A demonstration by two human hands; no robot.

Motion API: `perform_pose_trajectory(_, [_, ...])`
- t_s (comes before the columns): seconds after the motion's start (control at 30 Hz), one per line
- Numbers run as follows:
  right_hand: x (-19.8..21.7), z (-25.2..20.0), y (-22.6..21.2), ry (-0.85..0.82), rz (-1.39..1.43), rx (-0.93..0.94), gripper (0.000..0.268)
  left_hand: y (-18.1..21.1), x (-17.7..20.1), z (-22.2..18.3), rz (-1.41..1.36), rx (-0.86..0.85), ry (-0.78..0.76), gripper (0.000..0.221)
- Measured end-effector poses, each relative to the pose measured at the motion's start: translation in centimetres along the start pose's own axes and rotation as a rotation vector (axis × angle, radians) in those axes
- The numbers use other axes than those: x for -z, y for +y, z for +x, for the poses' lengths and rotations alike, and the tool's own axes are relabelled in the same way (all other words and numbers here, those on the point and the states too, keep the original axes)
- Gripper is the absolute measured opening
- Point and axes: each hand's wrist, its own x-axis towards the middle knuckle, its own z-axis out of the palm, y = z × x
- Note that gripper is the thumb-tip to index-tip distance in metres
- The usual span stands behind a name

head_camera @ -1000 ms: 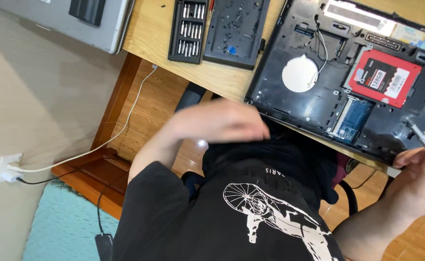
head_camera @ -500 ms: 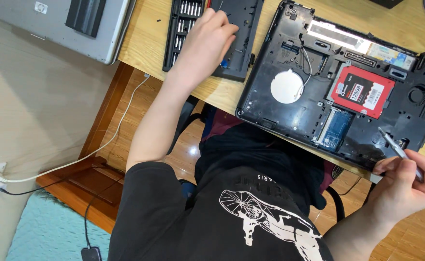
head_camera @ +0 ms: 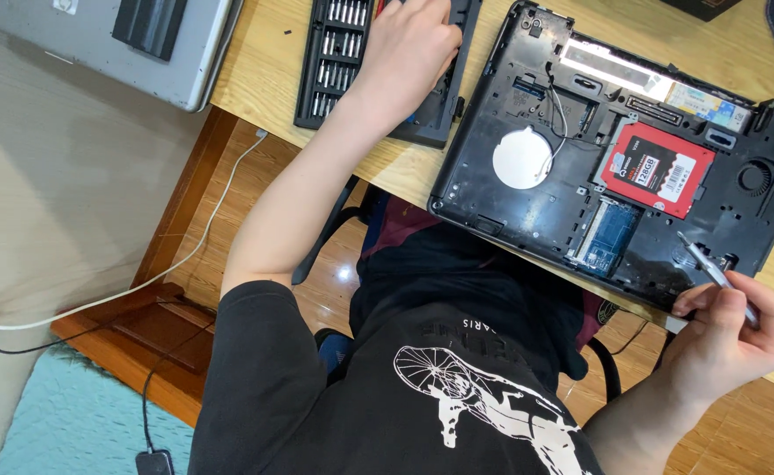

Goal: Replacing laptop keyboard and installing an SSD and RAM module.

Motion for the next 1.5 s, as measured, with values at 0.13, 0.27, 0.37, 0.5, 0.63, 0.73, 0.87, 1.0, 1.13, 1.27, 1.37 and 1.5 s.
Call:
perform_pose_trajectory(0.13, [0.0,-0.1,0.1,-0.014,-0.002,0.028,0.016,0.1,-0.6,0.7,0.046,0.021,0.024,0.012])
perform_pose_trajectory(0.27, [-1.3,0.3,-1.2,0.013,-0.003,0.003,0.017,0.3,-0.5,0.8,0.085,-0.004,0.055,0.013])
perform_pose_trajectory(0.37, [-0.7,0.1,-0.9,0.043,-0.007,-0.022,0.013,0.8,-0.1,1.2,0.071,-0.009,0.03,0.013])
perform_pose_trajectory(0.5, [-0.7,0.0,-1.1,0.007,0.007,-0.007,0.007,0.4,1.0,1.0,0.02,0.004,-0.026,0.013])
perform_pose_trajectory(0.63, [-0.8,0.1,-1.2,-0.001,0.044,-0.027,0.004,-0.5,1.9,0.1,0.047,0.053,-0.069,0.009])
perform_pose_trajectory(0.73, [-1.0,0.2,-1.2,-0.029,0.048,-0.01,0.007,0.3,2.9,0.1,0.01,0.089,-0.066,0.011])
perform_pose_trajectory(0.87, [-0.9,0.1,-0.9,-0.037,0.045,-0.007,0.008,0.4,2.0,0.2,-0.072,0.089,-0.043,0.013])
perform_pose_trajectory(1.0, [-0.8,0.1,-0.8,-0.032,0.052,-0.005,0.004,0.2,0.9,0.5,-0.08,0.068,-0.05,0.009])
perform_pose_trajectory(1.13, [-0.5,0.0,-0.4,-0.025,0.045,-0.005,0.005,0.6,1.2,0.9,-0.055,0.07,-0.057,0.008])
perform_pose_trajectory(1.27, [-0.4,0.0,-0.4,-0.035,0.049,-0.003,0.006,0.2,2.5,0.7,-0.076,0.081,-0.029,0.011])
perform_pose_trajectory(1.37, [-1.0,0.3,-1.1,-0.044,-0.002,0.001,0.008,-0.2,3.8,0.1,-0.207,0.173,0.012,0.012])
perform_pose_trajectory(1.5, [-1.4,0.5,-1.4,0.017,-0.048,-0.024,0.01,0.2,5.7,-1.1,-0.361,0.337,0.009,0.014])
